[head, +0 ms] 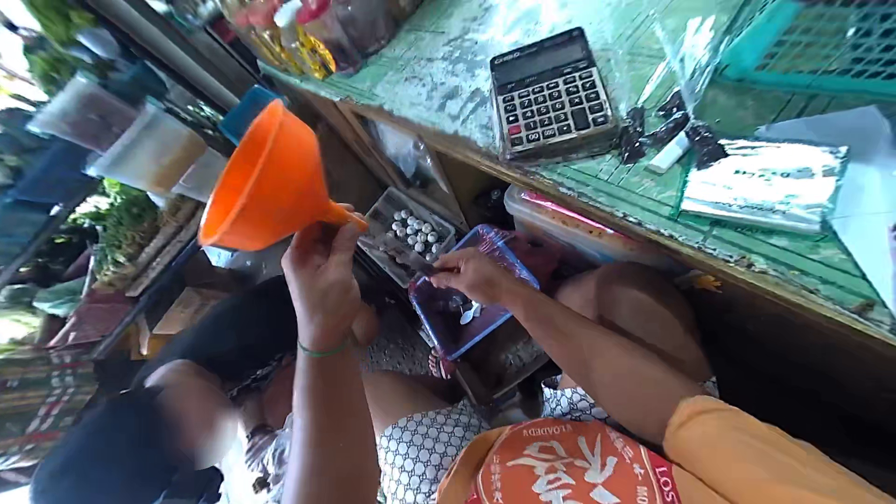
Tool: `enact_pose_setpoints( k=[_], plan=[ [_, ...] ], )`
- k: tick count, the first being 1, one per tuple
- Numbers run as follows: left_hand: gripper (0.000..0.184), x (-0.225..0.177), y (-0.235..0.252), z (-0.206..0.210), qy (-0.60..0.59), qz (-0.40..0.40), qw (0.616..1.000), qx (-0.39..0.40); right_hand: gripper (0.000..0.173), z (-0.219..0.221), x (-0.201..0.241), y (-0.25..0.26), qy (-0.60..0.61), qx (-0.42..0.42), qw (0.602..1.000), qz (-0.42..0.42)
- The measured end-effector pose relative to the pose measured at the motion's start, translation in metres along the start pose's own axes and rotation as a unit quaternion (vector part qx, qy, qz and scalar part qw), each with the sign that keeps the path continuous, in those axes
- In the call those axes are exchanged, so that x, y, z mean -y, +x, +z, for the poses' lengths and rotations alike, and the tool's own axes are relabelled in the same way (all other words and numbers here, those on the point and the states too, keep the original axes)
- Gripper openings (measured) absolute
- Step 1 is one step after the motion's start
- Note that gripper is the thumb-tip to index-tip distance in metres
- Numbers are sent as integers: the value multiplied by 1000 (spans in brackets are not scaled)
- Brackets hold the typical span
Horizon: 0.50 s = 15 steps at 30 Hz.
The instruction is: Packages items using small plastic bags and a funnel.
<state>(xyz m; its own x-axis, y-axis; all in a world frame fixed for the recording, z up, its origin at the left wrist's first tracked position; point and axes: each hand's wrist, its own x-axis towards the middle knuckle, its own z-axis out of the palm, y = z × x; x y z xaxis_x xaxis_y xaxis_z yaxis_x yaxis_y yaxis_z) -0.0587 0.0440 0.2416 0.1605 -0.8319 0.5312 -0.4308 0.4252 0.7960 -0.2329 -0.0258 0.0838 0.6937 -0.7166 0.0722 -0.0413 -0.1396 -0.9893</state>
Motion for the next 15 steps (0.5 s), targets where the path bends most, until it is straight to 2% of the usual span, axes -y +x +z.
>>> enact_pose_setpoints(
  k=[9,10,12,15],
  plan=[
    [20,3,-7,3,-8,-58,998,16,16,0,-7,-4,44,45,998,14],
    [20,5,-10,2,-12,-67,998,18,17,-1,-6,-5,45,59,997,15],
    [22,10,-17,-1,-45,-90,994,30,34,-6,-6,-6,30,72,997,4],
    [23,34,-39,-3,-93,-127,984,78,42,-19,8,-9,13,-34,999,-35]
  ],
)
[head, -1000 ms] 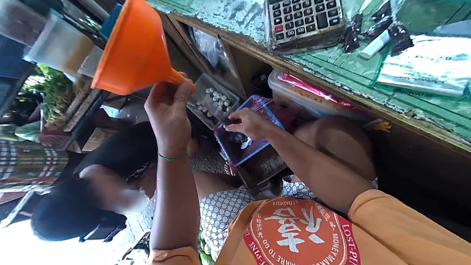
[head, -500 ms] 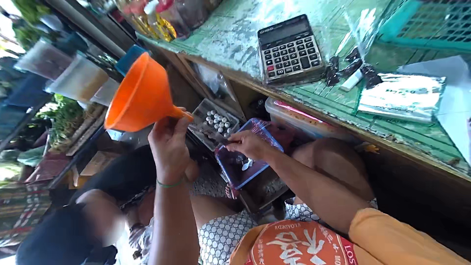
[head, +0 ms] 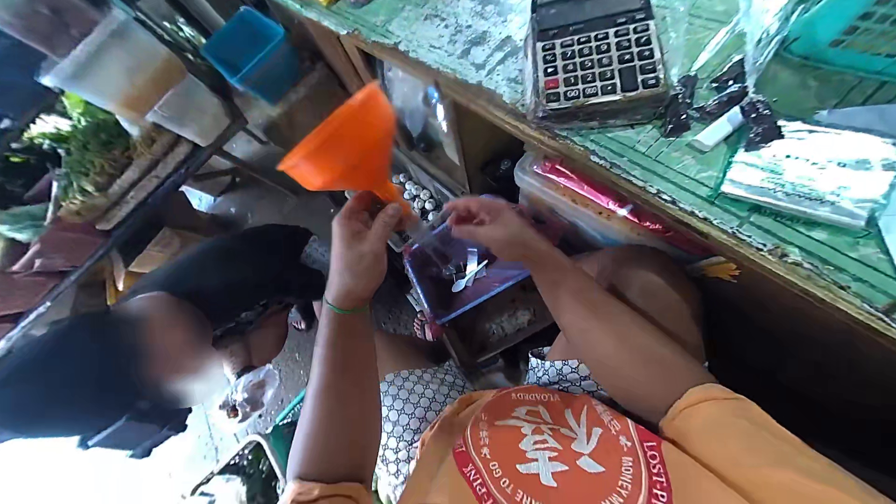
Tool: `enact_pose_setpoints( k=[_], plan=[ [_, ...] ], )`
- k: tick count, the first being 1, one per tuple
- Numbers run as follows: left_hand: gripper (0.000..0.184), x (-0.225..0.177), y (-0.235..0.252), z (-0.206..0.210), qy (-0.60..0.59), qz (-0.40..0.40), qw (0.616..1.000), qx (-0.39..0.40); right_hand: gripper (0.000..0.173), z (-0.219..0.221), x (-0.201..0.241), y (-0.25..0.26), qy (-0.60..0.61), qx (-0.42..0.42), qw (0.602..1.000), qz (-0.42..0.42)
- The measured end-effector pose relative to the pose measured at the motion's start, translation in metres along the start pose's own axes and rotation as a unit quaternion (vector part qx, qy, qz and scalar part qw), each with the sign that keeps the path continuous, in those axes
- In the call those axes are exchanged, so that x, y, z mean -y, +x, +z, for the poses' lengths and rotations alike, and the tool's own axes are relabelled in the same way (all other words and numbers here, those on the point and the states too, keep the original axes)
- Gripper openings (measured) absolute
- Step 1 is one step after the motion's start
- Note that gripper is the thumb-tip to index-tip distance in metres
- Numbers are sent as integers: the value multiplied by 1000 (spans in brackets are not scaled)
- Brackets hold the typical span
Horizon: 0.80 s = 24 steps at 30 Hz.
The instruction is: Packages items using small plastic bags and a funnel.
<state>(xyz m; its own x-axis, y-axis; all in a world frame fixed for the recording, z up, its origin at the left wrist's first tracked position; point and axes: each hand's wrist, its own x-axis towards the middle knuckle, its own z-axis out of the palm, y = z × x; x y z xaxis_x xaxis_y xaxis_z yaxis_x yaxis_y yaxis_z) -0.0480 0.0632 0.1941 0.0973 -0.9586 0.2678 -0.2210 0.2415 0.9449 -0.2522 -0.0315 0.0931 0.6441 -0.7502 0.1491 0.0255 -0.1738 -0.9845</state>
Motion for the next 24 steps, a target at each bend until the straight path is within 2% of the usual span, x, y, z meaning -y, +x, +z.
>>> enact_pose_setpoints(
  k=[2,4,5,7,10,13,16,19,22,24],
  plan=[
    [23,30,-18,1,25,-55,998,36,50,-8,16,0,33,-70,996,-47],
    [24,60,-36,6,83,-132,985,68,59,-13,23,1,37,-55,995,-79],
    [24,79,-42,9,108,-166,977,75,57,-11,17,3,18,-33,997,-72],
    [26,124,-50,13,143,-220,961,83,43,-2,-7,6,-91,16,996,4],
    [28,190,-55,21,179,-264,941,109,30,5,-65,10,-233,76,960,133],
    [28,241,-62,27,189,-296,929,118,34,9,-108,17,-243,102,936,235],
    [26,295,-82,25,180,-346,914,112,37,19,-147,16,-228,67,917,320],
    [27,308,-87,22,155,-370,913,76,39,21,-175,11,-214,27,891,399],
    [24,294,-83,18,138,-358,922,44,37,29,-199,-2,-180,3,863,472],
    [23,277,-80,9,137,-349,926,34,37,38,-198,0,-164,11,858,486]
  ],
)
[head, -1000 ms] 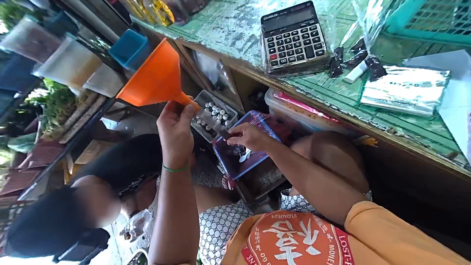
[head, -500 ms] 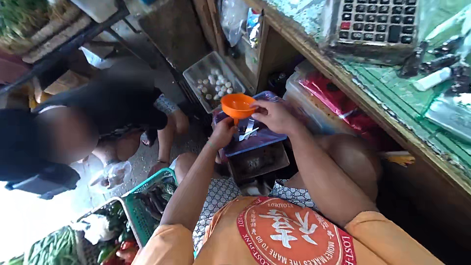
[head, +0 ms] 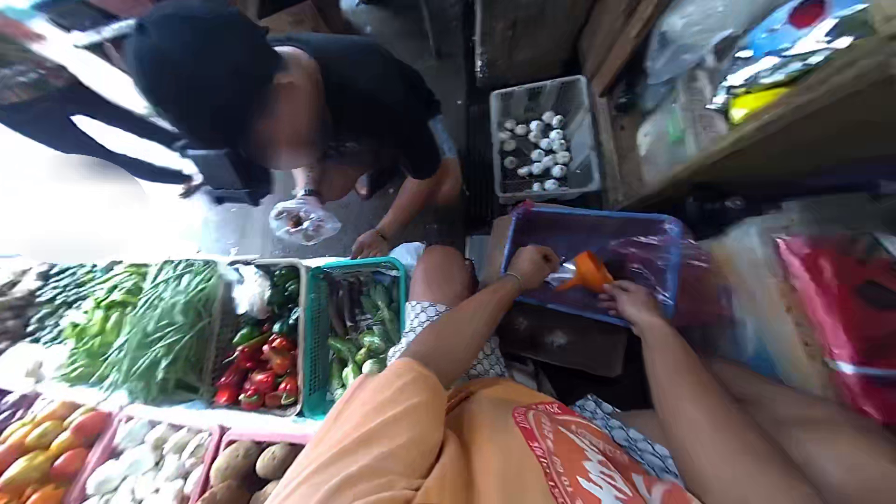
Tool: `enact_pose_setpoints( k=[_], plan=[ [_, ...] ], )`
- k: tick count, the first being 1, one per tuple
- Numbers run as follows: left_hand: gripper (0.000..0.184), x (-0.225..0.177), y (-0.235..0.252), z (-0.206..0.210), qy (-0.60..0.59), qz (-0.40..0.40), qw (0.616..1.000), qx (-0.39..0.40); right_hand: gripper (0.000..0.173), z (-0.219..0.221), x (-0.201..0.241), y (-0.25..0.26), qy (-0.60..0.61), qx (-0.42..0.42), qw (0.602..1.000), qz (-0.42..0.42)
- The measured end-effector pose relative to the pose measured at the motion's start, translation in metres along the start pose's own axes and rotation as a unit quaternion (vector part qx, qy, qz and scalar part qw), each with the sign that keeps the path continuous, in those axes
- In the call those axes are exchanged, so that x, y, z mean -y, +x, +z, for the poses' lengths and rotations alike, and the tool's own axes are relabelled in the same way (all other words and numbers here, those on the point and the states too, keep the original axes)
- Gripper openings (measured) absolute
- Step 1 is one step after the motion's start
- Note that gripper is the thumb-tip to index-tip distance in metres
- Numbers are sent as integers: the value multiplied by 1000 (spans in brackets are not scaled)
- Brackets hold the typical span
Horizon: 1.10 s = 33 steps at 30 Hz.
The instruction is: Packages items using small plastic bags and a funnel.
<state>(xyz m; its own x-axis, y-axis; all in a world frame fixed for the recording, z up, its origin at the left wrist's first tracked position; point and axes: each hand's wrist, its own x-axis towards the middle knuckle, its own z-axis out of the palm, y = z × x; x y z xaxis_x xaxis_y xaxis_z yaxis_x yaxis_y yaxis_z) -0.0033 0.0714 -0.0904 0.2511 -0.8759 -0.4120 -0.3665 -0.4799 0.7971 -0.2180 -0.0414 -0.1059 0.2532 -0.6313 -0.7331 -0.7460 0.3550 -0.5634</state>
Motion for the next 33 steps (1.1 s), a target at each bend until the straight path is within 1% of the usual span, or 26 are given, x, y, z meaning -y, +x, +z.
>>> enact_pose_setpoints(
  k=[2,3,4,5,7,8,9,10,12,14,16,17,18,20,22,23,27,33],
  plan=[
    [21,-4,-5,3,-6,43,999,-15,39,-3,4,-4,-5,24,1000,4],
    [19,3,1,9,2,77,996,-33,40,-5,1,0,-14,29,999,3],
    [19,4,3,11,11,95,994,-46,40,-6,-6,9,-30,26,999,-5],
    [19,-4,2,6,24,96,994,-55,41,-7,-13,18,-50,16,998,-21],
    [16,-38,-17,-9,16,68,995,-65,38,-6,-20,30,-87,-3,994,-65],
    [16,-59,-32,-18,4,53,996,-66,37,-7,-19,30,-103,-4,991,-91],
    [16,-76,-44,-25,-3,54,996,-71,35,-7,-14,24,-109,2,987,-116],
    [16,-89,-52,-32,-4,74,994,-78,35,-9,-4,15,-113,14,984,-140],
    [16,-114,-67,-47,-2,140,985,-97,33,-15,23,-8,-119,40,974,-190],
    [9,-142,-84,-61,-12,214,970,-112,35,-22,46,-33,-116,69,958,-255],
    [8,-171,-102,-72,-43,271,953,-131,46,-29,67,-64,-99,124,940,-302],
    [8,-185,-110,-77,-52,294,944,-138,50,-31,75,-77,-91,145,933,-316],
    [9,-198,-116,-82,-60,315,937,-140,49,-31,79,-87,-76,151,929,-329],
    [9,-220,-123,-89,-69,349,922,-153,36,-29,84,-100,-23,135,924,-357],
    [9,-235,-125,-94,-83,386,904,-163,15,-28,88,-109,43,126,918,-374],
    [9,-241,-127,-97,-80,395,900,-169,10,-29,91,-115,71,130,915,-376],
    [10,-261,-135,-105,-64,419,886,-188,9,-35,91,-129,174,163,892,-384],
    [5,-282,-141,-110,-80,432,870,-225,10,-40,93,-141,229,183,861,-416]
  ],
)
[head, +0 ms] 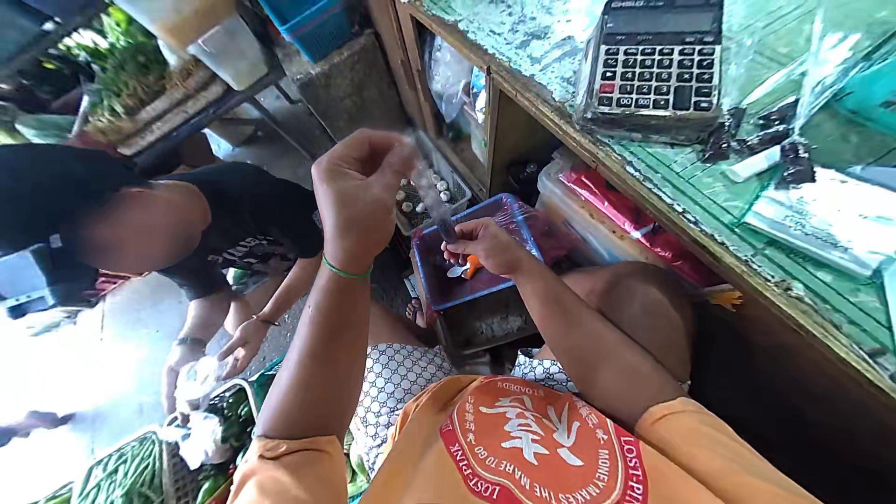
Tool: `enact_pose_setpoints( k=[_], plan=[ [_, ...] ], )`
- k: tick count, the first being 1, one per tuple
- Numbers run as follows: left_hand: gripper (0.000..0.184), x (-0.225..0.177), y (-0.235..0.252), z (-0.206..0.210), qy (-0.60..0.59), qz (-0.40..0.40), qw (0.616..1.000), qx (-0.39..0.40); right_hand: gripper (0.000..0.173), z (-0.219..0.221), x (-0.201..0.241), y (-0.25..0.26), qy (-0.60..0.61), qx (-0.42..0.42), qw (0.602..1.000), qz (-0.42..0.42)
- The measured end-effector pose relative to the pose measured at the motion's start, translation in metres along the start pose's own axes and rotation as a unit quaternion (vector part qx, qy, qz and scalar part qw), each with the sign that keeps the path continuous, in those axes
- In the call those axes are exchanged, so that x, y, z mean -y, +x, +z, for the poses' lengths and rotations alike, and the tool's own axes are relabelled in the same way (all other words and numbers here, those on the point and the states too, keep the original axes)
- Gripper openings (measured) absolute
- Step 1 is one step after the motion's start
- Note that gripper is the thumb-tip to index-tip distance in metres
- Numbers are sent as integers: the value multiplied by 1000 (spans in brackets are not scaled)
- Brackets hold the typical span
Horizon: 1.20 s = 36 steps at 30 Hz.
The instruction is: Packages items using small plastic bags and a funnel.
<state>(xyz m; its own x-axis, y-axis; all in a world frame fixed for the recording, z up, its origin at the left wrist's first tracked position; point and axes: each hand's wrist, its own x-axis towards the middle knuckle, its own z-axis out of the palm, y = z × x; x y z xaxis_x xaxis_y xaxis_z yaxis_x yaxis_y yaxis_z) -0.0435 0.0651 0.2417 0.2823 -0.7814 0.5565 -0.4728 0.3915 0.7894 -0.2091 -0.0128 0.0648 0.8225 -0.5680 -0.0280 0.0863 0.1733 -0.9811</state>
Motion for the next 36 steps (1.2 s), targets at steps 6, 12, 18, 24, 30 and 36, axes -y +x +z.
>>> enact_pose_setpoints(
  k=[6,12,18,24,30,36],
  plan=[
    [8,-1,7,4,54,25,998,4,14,10,7,1,-158,-60,986,-2],
    [22,-6,-5,0,48,72,995,-41,46,-20,8,2,-340,-78,935,69],
    [8,48,-55,27,113,-101,985,84,29,-45,17,0,-367,-141,917,69],
    [13,23,-43,14,59,-94,992,66,35,-32,45,-13,-250,-56,965,-61],
    [17,4,-3,2,10,-57,994,91,11,2,43,-11,-129,12,985,-115],
    [20,-1,29,-9,27,-54,996,71,14,18,51,-26,-71,-5,993,-93]
  ],
)
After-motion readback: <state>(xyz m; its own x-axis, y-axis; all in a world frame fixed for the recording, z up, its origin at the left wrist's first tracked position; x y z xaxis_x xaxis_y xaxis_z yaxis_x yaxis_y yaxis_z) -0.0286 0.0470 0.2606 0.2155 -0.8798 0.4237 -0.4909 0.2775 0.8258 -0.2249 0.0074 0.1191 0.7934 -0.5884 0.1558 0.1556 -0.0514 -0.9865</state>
